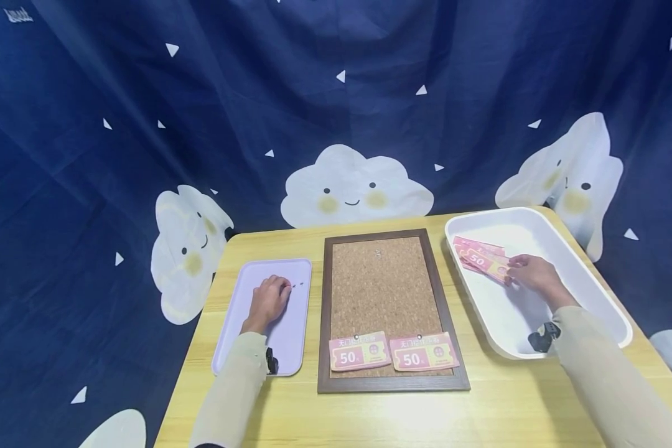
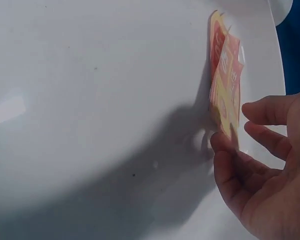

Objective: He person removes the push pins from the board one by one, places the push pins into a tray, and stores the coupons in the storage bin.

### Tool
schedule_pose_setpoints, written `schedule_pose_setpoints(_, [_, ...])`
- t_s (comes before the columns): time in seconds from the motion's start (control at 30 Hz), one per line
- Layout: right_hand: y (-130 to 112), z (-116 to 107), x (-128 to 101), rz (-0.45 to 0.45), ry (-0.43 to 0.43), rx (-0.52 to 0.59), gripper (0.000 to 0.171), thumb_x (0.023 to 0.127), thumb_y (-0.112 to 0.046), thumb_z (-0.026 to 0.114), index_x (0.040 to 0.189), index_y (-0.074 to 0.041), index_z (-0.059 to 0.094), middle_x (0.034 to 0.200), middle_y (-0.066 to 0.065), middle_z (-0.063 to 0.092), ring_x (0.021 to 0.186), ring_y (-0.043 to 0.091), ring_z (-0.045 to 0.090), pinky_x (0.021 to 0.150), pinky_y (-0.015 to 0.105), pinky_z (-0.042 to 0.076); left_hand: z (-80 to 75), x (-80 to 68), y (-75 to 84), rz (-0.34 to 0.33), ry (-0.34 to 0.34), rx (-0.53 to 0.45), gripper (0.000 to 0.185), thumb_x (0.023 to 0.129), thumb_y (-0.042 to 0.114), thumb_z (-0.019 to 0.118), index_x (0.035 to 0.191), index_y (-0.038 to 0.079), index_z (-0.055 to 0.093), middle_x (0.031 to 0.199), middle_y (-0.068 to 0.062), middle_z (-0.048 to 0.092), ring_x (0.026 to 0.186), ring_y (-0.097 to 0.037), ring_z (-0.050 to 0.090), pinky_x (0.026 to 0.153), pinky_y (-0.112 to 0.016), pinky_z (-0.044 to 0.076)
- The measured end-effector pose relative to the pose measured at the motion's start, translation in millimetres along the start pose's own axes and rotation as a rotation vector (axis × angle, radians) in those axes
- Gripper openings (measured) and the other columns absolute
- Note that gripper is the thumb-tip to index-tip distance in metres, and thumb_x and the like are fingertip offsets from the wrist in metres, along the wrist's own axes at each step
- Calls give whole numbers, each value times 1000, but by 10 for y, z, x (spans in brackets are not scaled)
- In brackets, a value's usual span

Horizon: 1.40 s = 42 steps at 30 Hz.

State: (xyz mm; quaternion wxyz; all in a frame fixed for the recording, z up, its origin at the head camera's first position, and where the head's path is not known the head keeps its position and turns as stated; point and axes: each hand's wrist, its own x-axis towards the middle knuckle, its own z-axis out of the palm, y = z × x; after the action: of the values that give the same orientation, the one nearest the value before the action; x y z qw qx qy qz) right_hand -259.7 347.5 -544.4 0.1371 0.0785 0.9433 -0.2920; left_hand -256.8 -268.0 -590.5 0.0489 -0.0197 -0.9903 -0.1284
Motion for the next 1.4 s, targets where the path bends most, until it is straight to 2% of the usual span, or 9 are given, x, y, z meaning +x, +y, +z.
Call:
schedule_pose_setpoints(0.2, [-7,-36,-11,12,-10,-17,57,86,-40,46,126,1,41,127,32,39,109,48,39,83,53,34,-1,-9,-1,-21,11,-25,19,87,34,51,97,21,59,104,1,57,102,-22,51,88,-46,38])
schedule_pose_setpoints(0.43, [-72,-63,-46,-36,-13,0,62,87,-43,45,128,2,37,124,32,41,107,47,42,81,51,38,-14,-6,5,-4,38,-52,29,85,38,53,107,20,56,103,0,58,101,-21,52,89,-44,39])
schedule_pose_setpoints(0.6, [-136,-72,-85,-74,1,28,67,86,-46,46,131,2,33,125,32,41,108,48,42,82,51,39,-45,5,53,-9,32,-85,35,83,40,54,113,21,52,101,2,57,99,-20,52,89,-43,39])
schedule_pose_setpoints(0.8, [-226,-63,-100,-77,-10,60,78,83,-53,49,135,1,27,129,33,36,111,49,39,85,53,37,-102,20,122,-19,11,-125,43,82,45,53,119,23,48,107,3,55,103,-20,49,91,-43,37])
schedule_pose_setpoints(0.93, [-275,-57,-111,-75,-17,69,87,80,-58,49,138,-1,21,131,35,31,113,50,36,86,55,35,-135,42,184,2,8,-139,49,80,47,54,122,23,46,111,2,55,105,-20,49,90,-44,37])
schedule_pose_setpoints(1.1, [-355,-45,-148,-99,6,118,91,78,-58,52,140,-1,17,133,34,29,117,49,33,89,57,33,-162,75,276,21,3,-137,54,79,52,53,125,25,43,115,3,54,106,-19,48,86,-44,37])
schedule_pose_setpoints(1.4, [-538,-50,-231,-142,83,179,95,76,-55,58,142,-5,11,139,30,25,121,48,31,92,57,31,-211,82,447,17,-18,-166,57,80,49,55,129,28,39,117,2,52,107,-20,47,86,-46,36])
